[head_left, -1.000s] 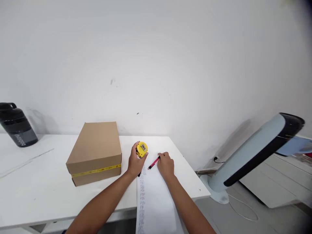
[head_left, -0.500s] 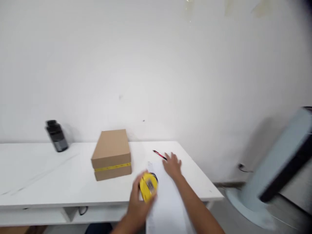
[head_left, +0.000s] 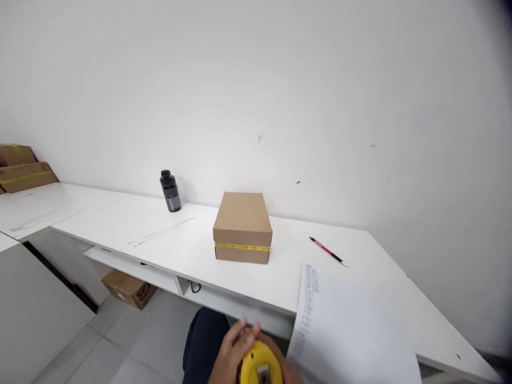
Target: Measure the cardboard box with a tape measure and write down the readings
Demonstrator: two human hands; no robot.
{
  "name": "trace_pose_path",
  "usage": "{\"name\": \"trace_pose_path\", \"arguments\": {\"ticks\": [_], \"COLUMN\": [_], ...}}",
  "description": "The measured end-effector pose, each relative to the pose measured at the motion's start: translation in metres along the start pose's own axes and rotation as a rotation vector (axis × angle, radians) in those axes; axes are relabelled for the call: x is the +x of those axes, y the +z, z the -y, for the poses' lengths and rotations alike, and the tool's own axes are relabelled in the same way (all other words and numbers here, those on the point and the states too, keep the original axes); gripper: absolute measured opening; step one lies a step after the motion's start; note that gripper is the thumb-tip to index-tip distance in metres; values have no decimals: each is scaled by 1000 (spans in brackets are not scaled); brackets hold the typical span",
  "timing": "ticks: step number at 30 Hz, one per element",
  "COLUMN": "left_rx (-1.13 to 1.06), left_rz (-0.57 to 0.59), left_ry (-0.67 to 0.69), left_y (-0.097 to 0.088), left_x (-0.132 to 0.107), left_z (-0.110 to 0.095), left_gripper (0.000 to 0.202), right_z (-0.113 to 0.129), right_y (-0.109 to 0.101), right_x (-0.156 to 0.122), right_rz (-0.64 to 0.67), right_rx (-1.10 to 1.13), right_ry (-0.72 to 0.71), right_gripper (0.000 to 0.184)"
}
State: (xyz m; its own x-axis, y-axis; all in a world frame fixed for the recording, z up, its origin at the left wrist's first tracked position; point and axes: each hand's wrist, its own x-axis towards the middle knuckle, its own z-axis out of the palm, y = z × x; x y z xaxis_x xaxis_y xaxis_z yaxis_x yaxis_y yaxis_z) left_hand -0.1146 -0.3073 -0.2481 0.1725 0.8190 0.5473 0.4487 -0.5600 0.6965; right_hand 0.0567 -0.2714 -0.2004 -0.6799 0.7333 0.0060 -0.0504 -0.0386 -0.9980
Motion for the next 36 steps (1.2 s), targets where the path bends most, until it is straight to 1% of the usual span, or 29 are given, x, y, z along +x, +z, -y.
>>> {"name": "trace_pose_path", "arguments": {"ticks": [1, 2, 3, 5, 6, 8, 9, 10, 11, 12, 13, 14, 16, 18, 21, 23, 24, 26, 27, 28, 30, 31, 33, 34, 35, 36], "left_rx": [47, 98, 158, 302, 366, 484, 528, 553, 573, 596, 604, 608, 600, 590, 580, 573, 564, 524, 494, 458, 389, 358, 287, 157, 123, 109], "left_rz": [33, 52, 67, 104, 132, 258, 352, 484, 588, 647, 673, 683, 685, 709, 749, 744, 725, 659, 612, 555, 421, 353, 243, 209, 209, 185], "left_ry": [42, 68, 88, 137, 158, 216, 267, 330, 344, 305, 274, 234, 176, 133, 55, -10, -37, -54, -43, -25, 6, 4, 5, 117, 251, 369], "left_y": [-4, -7, -9, -4, 3, 29, 45, 63, 80, 95, 108, 117, 128, 131, 136, 141, 143, 141, 135, 126, 99, 84, 53, 40, 28, 18], "left_x": [5, 10, 17, 34, 45, 69, 82, 96, 109, 122, 133, 144, 162, 178, 207, 229, 239, 254, 256, 254, 235, 220, 184, 168, 154, 143], "left_z": [1, 1, 1, -2, -4, -10, -13, -17, -20, -23, -25, -26, -23, -14, 1, 4, 2, -10, -18, -27, -44, -50, -57, -57, -55, -54], "left_gripper": [89, 96, 103, 114, 114, 99, 94, 88, 83, 81, 81, 82, 85, 86, 76, 69, 67, 63, 60, 57, 51, 52, 63, 56, 49, 45], "right_z": [2, 5, 7, 11, 11, 11, 11, 11, 12, 12, 14, 15, 18, 20, 23, 25, 27, 33, 37, 42, 50, 53, 56, 56, 56, 56], "right_y": [4, 3, -4, -28, -44, -78, -94, -109, -122, -132, -138, -142, -144, -142, -134, -123, -115, -95, -85, -75, -60, -56, -51, -50, -49, -47], "right_x": [-2, -6, -12, -25, -31, -39, -40, -40, -39, -38, -38, -40, -46, -53, -52, -43, -36, -26, -23, -22, -26, -29, -35, -36, -35, -32], "right_rz": [-64, -138, -223, -439, -566, -844, -994, -1108, -1188, -1233, -1259, -1273, -1286, -1279, -1235, -1205, -1187, -1133, -1105, -1074, -1002, -955, -865, -835, -812, -788], "right_rx": [14, 11, -10, -90, -139, -227, -266, -301, -318, -316, -304, -285, -259, -262, -208, -46, 59, 256, 329, 389, 509, 580, 700, 736, 751, 746], "right_ry": [-12, -22, -34, -62, -82, -127, -134, -118, -102, -73, -41, -15, 0, -34, -76, -110, -126, -156, -168, -181, -200, -191, -135, -102, -70, -44], "right_gripper": [82, 76, 69, 57, 53, 52, 52, 52, 51, 50, 49, 49, 50, 52, 56, 58, 58, 57, 55, 54, 52, 51, 49, 48, 49, 50]}}
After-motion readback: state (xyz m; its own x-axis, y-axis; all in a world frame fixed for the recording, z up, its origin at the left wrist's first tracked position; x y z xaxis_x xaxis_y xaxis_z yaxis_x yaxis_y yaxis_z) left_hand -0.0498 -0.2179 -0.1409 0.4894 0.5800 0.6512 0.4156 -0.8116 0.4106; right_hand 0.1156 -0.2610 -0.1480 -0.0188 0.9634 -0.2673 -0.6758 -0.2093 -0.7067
